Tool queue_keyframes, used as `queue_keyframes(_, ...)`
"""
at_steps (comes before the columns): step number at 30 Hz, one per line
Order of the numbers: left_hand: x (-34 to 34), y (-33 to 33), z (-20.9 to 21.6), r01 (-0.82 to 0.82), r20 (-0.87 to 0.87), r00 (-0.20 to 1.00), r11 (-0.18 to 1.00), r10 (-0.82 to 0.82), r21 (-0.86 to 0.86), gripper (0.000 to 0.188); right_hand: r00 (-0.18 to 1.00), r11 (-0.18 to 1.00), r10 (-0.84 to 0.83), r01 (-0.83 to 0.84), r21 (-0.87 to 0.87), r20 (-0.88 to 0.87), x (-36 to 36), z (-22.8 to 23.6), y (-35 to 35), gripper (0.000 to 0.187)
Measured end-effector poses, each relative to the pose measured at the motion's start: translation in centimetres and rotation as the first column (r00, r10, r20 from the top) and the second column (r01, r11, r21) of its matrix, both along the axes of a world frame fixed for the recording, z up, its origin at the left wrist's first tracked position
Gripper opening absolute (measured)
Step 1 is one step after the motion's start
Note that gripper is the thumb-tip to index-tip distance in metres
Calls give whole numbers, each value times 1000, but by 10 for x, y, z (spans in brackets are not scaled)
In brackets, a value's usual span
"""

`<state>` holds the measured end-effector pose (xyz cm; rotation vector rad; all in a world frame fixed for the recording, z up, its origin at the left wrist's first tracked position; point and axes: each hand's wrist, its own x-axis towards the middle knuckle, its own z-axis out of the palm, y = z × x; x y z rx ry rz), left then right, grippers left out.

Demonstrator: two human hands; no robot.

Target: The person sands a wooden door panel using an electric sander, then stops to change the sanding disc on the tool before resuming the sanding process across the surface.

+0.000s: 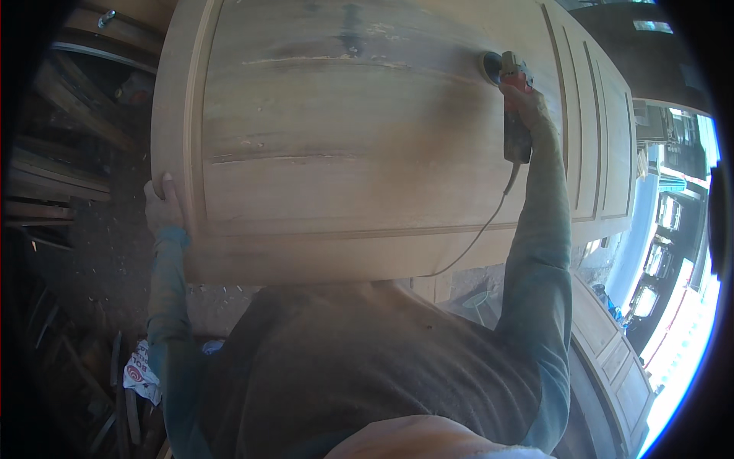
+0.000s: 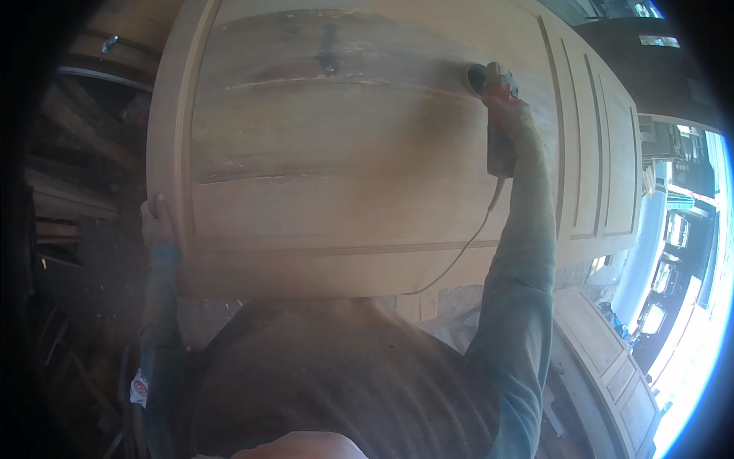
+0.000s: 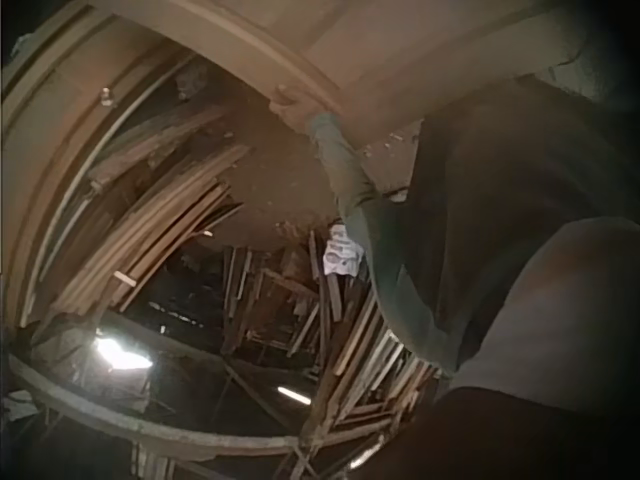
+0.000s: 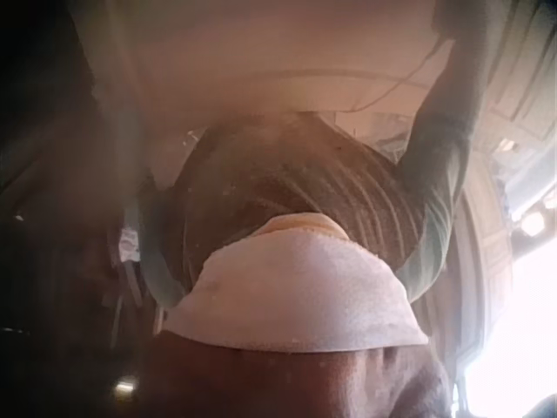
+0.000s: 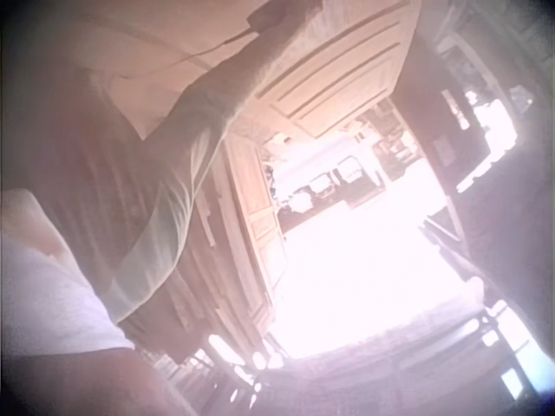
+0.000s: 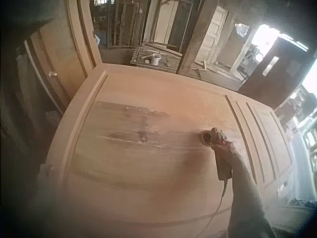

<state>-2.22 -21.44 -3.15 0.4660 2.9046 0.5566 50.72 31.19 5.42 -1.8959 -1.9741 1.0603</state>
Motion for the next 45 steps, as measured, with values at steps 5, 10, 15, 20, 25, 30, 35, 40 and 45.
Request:
queue_keyframes(5, 1, -7, -2, -10, 3, 1000, 999, 9, 35, 67, 961, 961, 272, -273, 31, 53, -53, 4, -41, 58)
queue_keyframes(10, 3, -3, -5, -27, -18, 999, 1000, 27, 14, 68, 998, 993, 63, -61, -97, 19, -44, 14, 0, 55)
queue_keyframes(15, 2, 0, 2, -8, 15, 1000, 1000, 7, 27, 68, 919, 912, 387, -393, 118, 71, -76, -3, -46, 60)
queue_keyframes(20, -2, -8, -10, -24, 1, 1000, 999, 24, 43, 67, 955, 956, 293, -294, 5, 52, -79, -5, 12, 53)
queue_keyframes(25, -5, -8, -10, -26, -24, 999, 1000, 26, 10, 67, 982, 984, 174, -172, -41, 68, -71, 9, 74, 60)
queue_keyframes(30, 5, -3, -1, -71, 46, 997, 997, 69, 38, 70, 913, 911, 405, -407, 67, 42, -99, -3, 36, 62)
queue_keyframes(35, -10, -11, -14, -49, -76, 996, 998, 46, -39, 73, 973, 974, 225, -224, -27, 57, -98, 7, 70, 49)
queue_keyframes(40, -11, -13, -18, -30, -52, 998, 999, 31, 28, 71, 839, 834, 543, -541, 107, 5, -134, 1, -15, 47)
queue_keyframes(45, -9, -11, -17, 3, -104, 995, 999, 1, 41, 67, 897, 908, 409, -419, 27, 170, -100, -5, 23, 48)
